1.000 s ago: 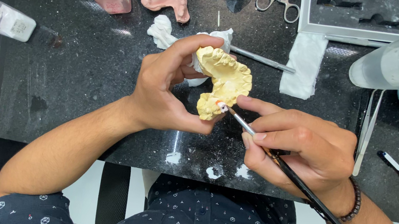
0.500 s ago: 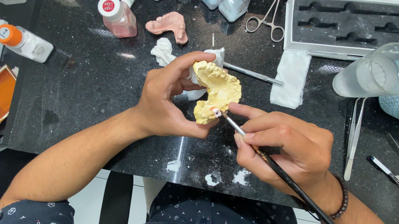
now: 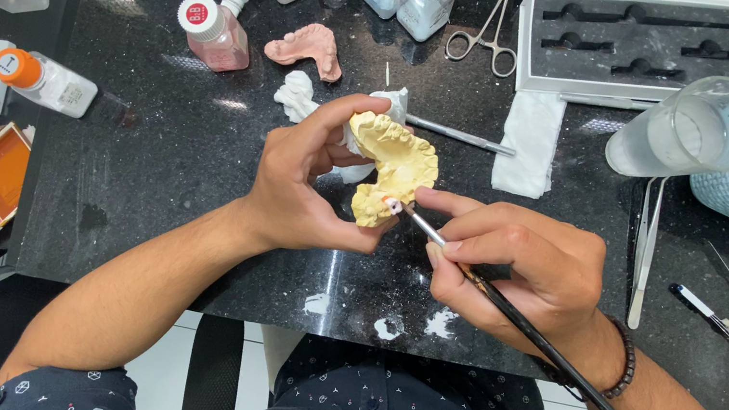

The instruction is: The person holds a yellow dental cast of a lower jaw in one hand and uses a fine brush to apply small amounts of white ceramic paste onto a tooth area on the model. They periodically dip or reload the brush, dab material onto the tooth, and continue building up the application on the denture tooth.

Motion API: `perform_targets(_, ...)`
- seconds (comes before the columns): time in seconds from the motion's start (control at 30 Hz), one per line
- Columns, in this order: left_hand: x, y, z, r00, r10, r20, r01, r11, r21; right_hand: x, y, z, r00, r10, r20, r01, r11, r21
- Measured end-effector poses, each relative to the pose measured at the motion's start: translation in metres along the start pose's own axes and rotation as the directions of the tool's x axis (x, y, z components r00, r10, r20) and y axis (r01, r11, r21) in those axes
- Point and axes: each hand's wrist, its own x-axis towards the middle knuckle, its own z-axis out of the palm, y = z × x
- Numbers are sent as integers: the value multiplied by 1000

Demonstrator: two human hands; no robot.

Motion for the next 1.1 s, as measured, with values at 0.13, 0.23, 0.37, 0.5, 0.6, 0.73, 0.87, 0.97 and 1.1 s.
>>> perform_targets(0.13, 0, 0, 0, 1000, -3, -2, 3, 1000, -3, 0, -1, 0, 1000, 9, 6, -8, 1000, -17)
perform_targets(0.23, 0, 0, 0, 1000, -5, -2, 5, 1000, -15, -1, -1, 1, 1000, 16, 5, -15, 1000, -17)
perform_targets(0.37, 0, 0, 1, 1000, -8, 0, 8, 1000, -24, -1, -1, 1, 1000, 12, -5, -13, 1000, -17)
perform_targets(0.5, -1, 0, 0, 1000, -17, 5, 17, 1000, -18, -1, -1, 1, 1000, 10, -16, -10, 1000, -6)
perform_targets(0.6, -1, 0, 1, 1000, -20, -1, 20, 999, -31, 0, -1, 1, 1000, 7, -5, -7, 1000, -17)
perform_targets(0.73, 0, 0, 0, 1000, -11, 4, 11, 1000, -17, 0, -3, 0, 1000, 10, -2, -10, 1000, -29)
perform_targets(0.87, 0, 1, -1, 1000, -7, 6, 7, 1000, -4, 1, -3, -1, 1000, 15, 7, -15, 1000, -22)
perform_targets(0.97, 0, 1, 0, 1000, -2, 4, 2, 1000, -4, 1, -3, 0, 1000, 17, 3, -17, 1000, -26)
perform_targets(1.1, 0, 0, -1, 1000, 9, 8, -9, 1000, 4, 0, -3, 0, 1000, 18, 3, -18, 1000, -18)
